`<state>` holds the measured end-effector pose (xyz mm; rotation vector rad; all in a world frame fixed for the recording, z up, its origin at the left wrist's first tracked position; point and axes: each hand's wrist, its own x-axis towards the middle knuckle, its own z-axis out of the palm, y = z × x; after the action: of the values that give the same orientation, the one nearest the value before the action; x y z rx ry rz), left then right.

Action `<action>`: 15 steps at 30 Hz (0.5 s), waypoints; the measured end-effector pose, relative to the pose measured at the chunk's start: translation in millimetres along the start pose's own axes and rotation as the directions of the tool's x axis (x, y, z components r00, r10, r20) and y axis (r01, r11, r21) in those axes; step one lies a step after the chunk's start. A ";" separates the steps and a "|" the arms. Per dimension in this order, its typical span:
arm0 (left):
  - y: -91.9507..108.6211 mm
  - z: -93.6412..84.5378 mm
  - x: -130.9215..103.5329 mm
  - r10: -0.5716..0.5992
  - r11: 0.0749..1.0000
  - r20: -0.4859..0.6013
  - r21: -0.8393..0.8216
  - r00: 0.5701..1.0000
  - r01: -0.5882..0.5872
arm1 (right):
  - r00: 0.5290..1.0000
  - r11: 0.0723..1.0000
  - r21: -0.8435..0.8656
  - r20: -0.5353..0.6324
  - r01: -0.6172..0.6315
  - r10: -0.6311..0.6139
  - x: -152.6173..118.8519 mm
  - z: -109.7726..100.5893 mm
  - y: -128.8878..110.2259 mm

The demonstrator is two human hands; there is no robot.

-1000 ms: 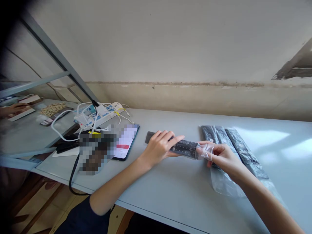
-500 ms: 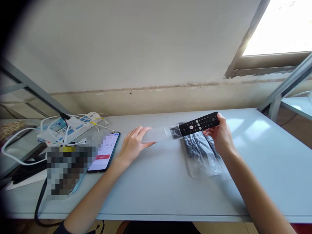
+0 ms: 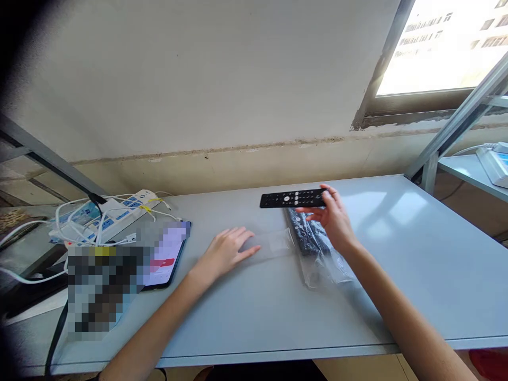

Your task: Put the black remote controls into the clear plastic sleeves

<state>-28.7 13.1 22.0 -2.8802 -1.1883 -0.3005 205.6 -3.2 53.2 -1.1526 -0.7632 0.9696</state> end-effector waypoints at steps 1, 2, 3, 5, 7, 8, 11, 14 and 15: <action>4.2 1.0 -0.7 0.046 0.999 0.011 0.027 0.999 -0.046 | 0.996 1.000 -0.005 0.091 -0.019 0.019 -3.0 3.3 5.5; 7.6 2.1 -1.2 0.091 0.995 0.021 0.048 0.996 -0.092 | 0.986 1.000 -0.016 0.163 -0.027 0.029 -5.7 5.8 10.1; 10.1 3.2 -1.6 0.132 0.989 0.029 0.064 0.991 -0.133 | 0.977 0.999 -0.027 0.213 -0.021 0.027 -7.8 7.2 13.3; 11.3 5.2 -1.9 0.185 0.978 0.036 0.093 0.982 -0.187 | 0.970 0.998 -0.053 0.244 0.027 -0.014 -8.8 6.3 15.3; 7.7 6.7 -1.2 0.192 0.972 0.015 0.135 0.981 -0.193 | 0.976 0.988 -0.094 0.191 0.126 -0.106 -5.4 0.2 12.0; 4.5 7.2 -0.5 0.185 0.971 -0.008 0.156 0.983 -0.181 | 0.975 0.974 -0.129 0.145 0.187 -0.169 -2.3 -4.5 8.9; -5.9 7.7 1.8 0.150 0.974 -0.114 0.187 0.982 -0.127 | 0.944 0.907 -0.283 -0.014 0.314 -0.331 8.4 -22.4 -3.7; -10.0 5.2 2.3 0.089 0.985 -0.252 0.169 0.964 -0.046 | 0.921 0.887 -0.384 -0.183 0.256 -0.345 15.2 -37.0 -17.8; -9.1 3.7 1.8 0.066 0.988 -0.289 0.152 0.955 -0.023 | 0.919 0.896 -0.394 -0.238 0.205 -0.314 15.8 -39.5 -22.2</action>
<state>-33.2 21.1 18.1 -2.6157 -1.0441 -0.5887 252.0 -6.5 65.0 -1.4326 -0.8470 0.4198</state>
